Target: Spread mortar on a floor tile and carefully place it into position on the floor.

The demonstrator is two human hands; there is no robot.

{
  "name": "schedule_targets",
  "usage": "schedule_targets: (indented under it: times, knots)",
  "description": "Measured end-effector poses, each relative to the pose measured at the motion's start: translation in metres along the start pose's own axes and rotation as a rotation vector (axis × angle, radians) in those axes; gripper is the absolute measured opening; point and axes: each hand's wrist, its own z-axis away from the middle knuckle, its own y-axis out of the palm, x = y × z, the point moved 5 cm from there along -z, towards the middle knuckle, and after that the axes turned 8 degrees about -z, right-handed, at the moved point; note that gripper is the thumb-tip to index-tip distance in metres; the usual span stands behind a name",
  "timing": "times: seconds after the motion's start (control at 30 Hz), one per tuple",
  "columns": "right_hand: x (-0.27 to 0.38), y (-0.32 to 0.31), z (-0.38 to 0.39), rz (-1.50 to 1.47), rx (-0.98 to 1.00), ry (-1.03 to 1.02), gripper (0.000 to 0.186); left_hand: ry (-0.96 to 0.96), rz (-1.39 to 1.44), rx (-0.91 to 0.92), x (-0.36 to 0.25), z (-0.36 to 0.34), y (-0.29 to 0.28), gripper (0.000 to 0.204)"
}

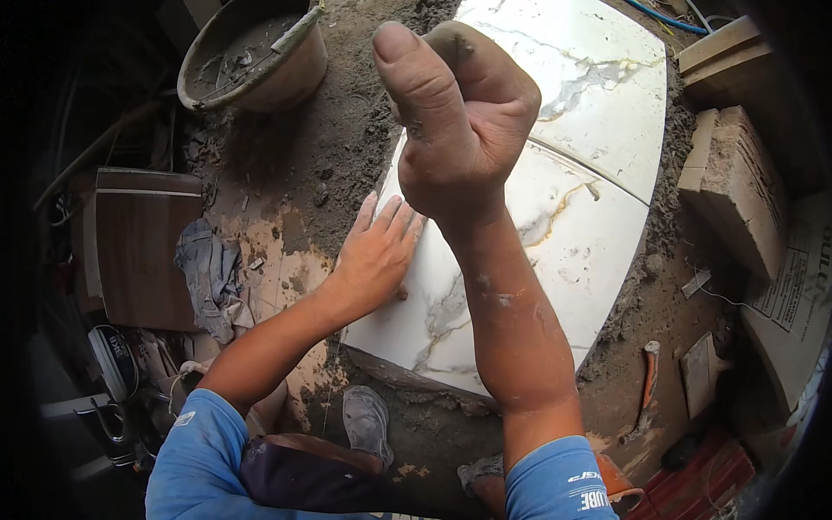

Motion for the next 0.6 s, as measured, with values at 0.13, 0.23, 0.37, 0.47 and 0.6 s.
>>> schedule_targets:
  times: [0.13,0.23,0.37,0.47,0.6]
  knots:
    - [-0.09,-0.08,0.067,0.047,-0.203,0.342,0.032,-0.001,0.036,-0.049,-0.004,-0.008,-0.004,0.098]
    - [-0.122,-0.102,0.079,0.164,-0.254,0.486,0.033,-0.002,0.025,-0.039,-0.005,-0.004,0.007,0.098]
    - [-0.058,-0.063,0.046,-0.012,-0.275,0.321,0.034,-0.037,0.062,-0.028,0.003,0.002,0.006,0.099]
    - [-0.018,-0.048,0.02,0.072,-0.125,0.164,0.025,-0.023,0.072,-0.048,0.002,-0.003,0.005,0.1]
    - [0.008,0.002,-0.011,0.053,0.173,-0.125,0.02,-0.025,0.097,-0.025,0.003,-0.006,0.007,0.1]
